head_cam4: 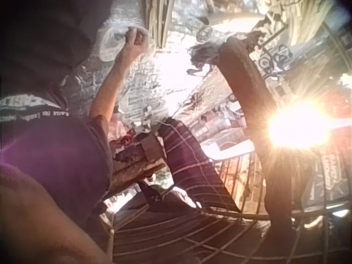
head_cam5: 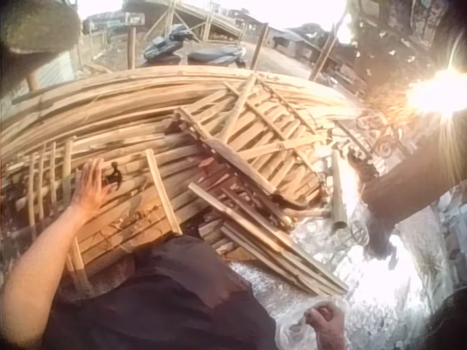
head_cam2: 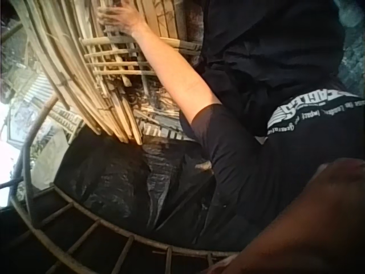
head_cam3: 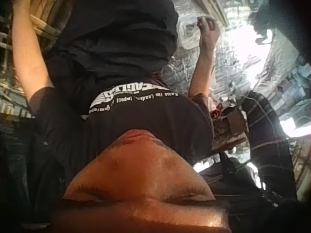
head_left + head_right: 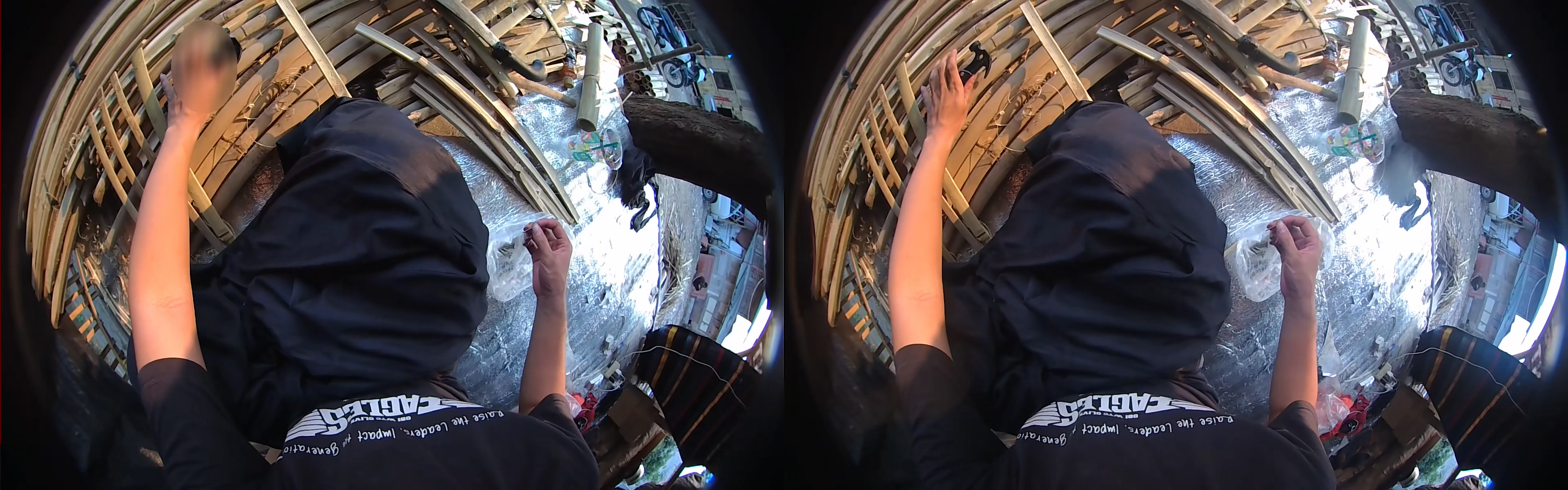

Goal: The person constructs a lattice structure from bamboo slats by weaving thin strips through wider slats and securing them with a tool.

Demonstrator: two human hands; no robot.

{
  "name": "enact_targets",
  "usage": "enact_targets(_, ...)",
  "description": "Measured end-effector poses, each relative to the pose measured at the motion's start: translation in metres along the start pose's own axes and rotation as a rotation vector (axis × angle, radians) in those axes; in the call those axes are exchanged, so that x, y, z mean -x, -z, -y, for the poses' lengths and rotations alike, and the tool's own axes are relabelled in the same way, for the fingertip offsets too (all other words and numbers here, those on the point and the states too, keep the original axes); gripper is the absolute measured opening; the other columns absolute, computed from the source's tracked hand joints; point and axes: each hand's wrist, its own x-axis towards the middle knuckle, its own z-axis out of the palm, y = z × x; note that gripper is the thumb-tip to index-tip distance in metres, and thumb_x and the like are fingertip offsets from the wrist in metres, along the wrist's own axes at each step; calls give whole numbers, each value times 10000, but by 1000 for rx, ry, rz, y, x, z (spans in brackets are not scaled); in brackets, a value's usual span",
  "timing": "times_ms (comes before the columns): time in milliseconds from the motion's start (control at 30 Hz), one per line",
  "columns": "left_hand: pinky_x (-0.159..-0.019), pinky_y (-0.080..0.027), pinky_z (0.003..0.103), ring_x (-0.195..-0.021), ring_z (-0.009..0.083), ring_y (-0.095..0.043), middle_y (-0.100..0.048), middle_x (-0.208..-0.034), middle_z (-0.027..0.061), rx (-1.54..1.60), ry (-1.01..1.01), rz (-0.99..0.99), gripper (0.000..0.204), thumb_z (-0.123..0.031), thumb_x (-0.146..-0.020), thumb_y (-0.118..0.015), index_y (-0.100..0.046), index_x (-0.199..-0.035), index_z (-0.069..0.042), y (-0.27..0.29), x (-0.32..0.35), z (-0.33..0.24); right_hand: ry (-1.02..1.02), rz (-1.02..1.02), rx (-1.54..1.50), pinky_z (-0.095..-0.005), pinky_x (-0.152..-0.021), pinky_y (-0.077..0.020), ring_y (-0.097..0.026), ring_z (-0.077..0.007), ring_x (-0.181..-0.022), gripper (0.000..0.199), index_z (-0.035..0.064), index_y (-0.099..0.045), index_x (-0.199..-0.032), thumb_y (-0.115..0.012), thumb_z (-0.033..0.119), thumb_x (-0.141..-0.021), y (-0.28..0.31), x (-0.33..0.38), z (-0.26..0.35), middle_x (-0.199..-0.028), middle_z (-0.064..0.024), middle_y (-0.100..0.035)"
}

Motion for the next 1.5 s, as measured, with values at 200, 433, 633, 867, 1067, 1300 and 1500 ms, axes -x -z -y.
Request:
enact_targets(200,-1115,-270,663,-1354,256,-373,-434,-1346,70,-147,-128,73,369,-372,-955,-621,-558,-1192,-96,29,-7,-10,34,58,-20,-250,-745,-525,-639,-111,-824,139,36,-603,-1052,-662,21,-927,-10,6,13,-980,-70,-679)
enact_targets(433,-1018,-365,493,-980,271,-656,-691,-1038,130,128,97,-157,317,-316,-964,-622,-604,-1180,-85,58,-8,-16,87,117,-62,-248,-729,-520,-624,-110,-786,122,31,-614,-1032,-663,18,-921,-39,-6,26,-930,-68,-672)
enact_targets(633,-556,-505,299,-594,183,-634,-676,-807,92,923,510,-270,357,-343,-967,-660,-627,-977,13,128,-20,-41,183,343,-217,-243,-756,-519,-629,-115,-808,232,-20,-646,-1148,-673,26,-922,-121,-29,71,-950,-70,-680)
enact_targets(867,-689,-542,266,-721,137,-668,-677,-864,75,1542,750,18,293,-272,-971,-669,-640,-1098,-10,256,-12,-80,231,969,-112,-235,-856,-513,-656,-94,-899,101,-20,-692,-975,-720,31,-892,-268,-16,124,-939,-54,-714)
enact_targets(1067,-757,-561,279,-826,145,-694,-715,-912,103,1540,651,138,246,-177,-934,-710,-637,-1087,1,306,-9,-72,101,1316,-70,-252,-850,-512,-617,-78,-971,82,8,-692,-928,-741,56,-883,-332,10,135,-1146,-50,-653)
enact_targets(1300,-787,-553,281,-857,128,-696,-736,-919,105,1521,735,193,243,-113,-893,-740,-635,-1074,10,321,22,-75,14,1572,-196,-232,-809,-488,-589,-76,-878,87,-10,-686,-949,-724,49,-897,-354,38,100,-919,-2,-656)
enact_targets(1500,-721,-499,226,-796,52,-609,-696,-962,49,1386,817,367,306,-185,-907,-740,-651,-1107,30,296,46,-72,-129,1529,-187,-237,-792,-485,-582,-63,-845,80,2,-695,-953,-721,55,-900,-353,40,70,-893,0,-656)
